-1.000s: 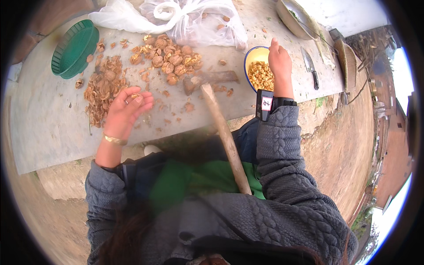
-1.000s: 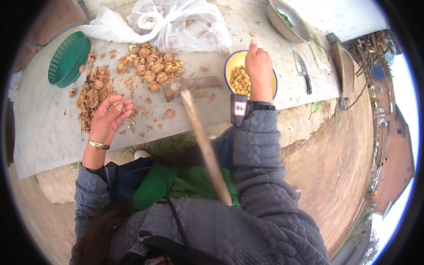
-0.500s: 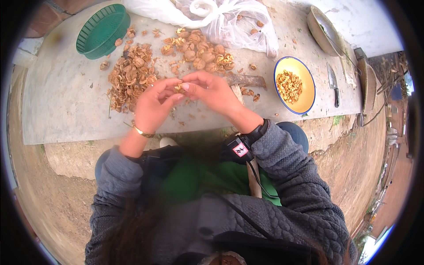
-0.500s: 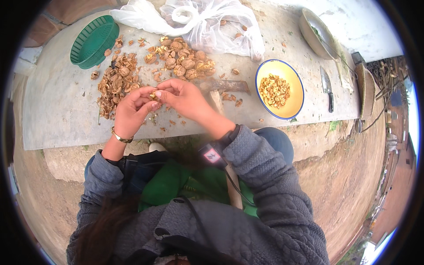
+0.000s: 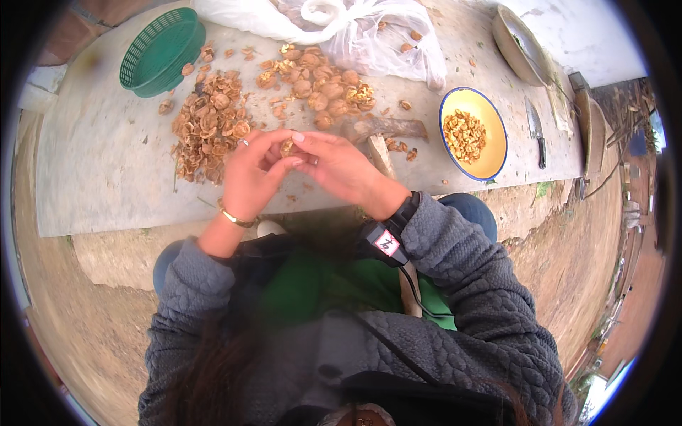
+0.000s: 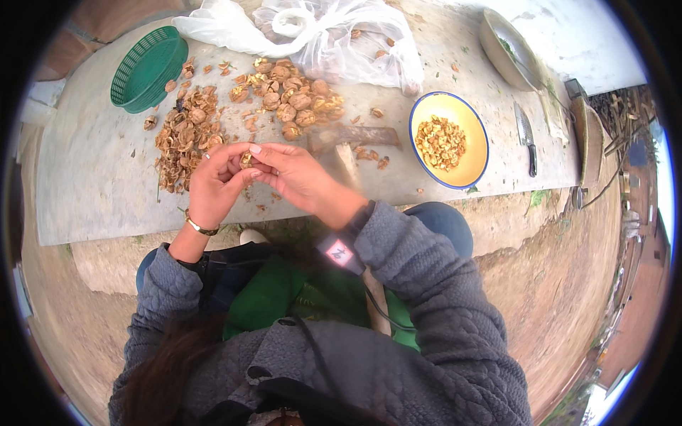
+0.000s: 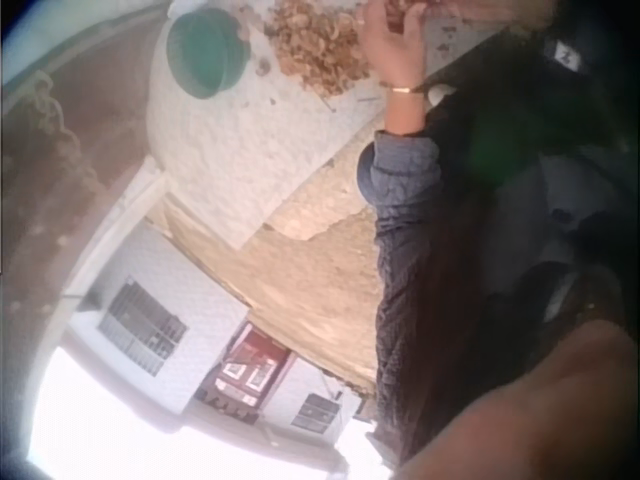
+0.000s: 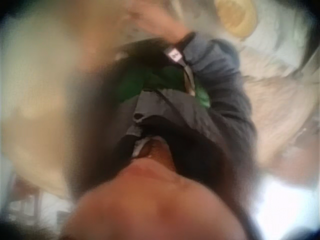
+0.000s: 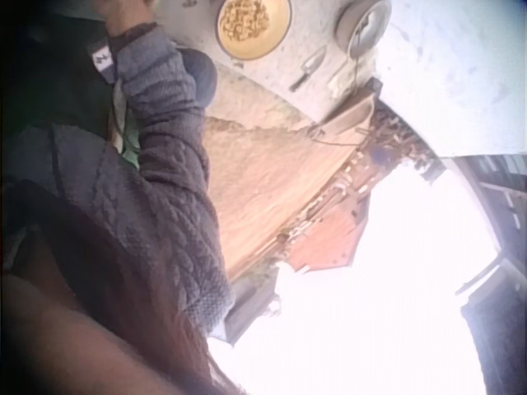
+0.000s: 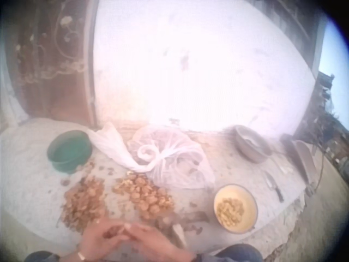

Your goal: The person cracks nut shells and removes the kernels by hand, placing the kernels into a yellow bowl. The shells and fragments are left on the table surface.

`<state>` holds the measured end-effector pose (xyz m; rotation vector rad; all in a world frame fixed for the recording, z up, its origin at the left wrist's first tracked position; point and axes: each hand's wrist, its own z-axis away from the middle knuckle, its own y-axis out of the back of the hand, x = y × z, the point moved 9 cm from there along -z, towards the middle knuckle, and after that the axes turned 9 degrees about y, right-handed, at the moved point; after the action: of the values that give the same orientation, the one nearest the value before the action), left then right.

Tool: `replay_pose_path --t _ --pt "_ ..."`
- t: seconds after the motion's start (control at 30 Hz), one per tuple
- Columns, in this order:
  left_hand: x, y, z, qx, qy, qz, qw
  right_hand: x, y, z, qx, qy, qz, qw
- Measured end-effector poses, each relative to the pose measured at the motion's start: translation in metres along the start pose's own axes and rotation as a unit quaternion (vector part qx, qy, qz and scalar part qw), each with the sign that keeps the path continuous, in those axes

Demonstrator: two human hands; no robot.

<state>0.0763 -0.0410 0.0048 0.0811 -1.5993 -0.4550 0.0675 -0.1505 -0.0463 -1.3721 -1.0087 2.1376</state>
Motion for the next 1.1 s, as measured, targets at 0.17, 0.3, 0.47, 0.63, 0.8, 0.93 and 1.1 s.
replay_pose_path --t 0.17,0.3,0.47,0.63,0.8,0.93,1.1 --pt "0.001 -0.001 0.001 -0.002 0.007 -0.021 1.000 0.001 0.001 0.001 0.003 -0.005 -0.030 1.000" --pt "0.005 -0.001 0.001 -0.001 -0.014 -0.058 0.998 0.000 0.005 0.002 0.022 -0.007 -0.006 1.000" --pt "-0.011 0.003 -0.005 -0.024 0.045 -0.006 0.999 -0.005 0.000 0.001 0.025 -0.007 -0.001 1.000" --pt "-0.021 0.004 -0.005 -0.013 0.088 0.070 0.994 -0.008 -0.003 -0.001 -0.010 0.032 0.088 0.996" --pt "-0.001 0.000 -0.002 -0.027 0.011 -0.066 0.997 -0.005 0.004 -0.004 -0.006 0.046 0.114 0.992" --pt "0.005 0.000 -0.001 -0.022 -0.002 -0.076 0.997 -0.003 0.008 -0.003 0.006 0.027 0.094 0.995" --pt "-0.006 0.005 -0.004 0.005 0.037 -0.013 0.999 0.001 0.006 -0.001 0.016 0.003 0.044 0.999"
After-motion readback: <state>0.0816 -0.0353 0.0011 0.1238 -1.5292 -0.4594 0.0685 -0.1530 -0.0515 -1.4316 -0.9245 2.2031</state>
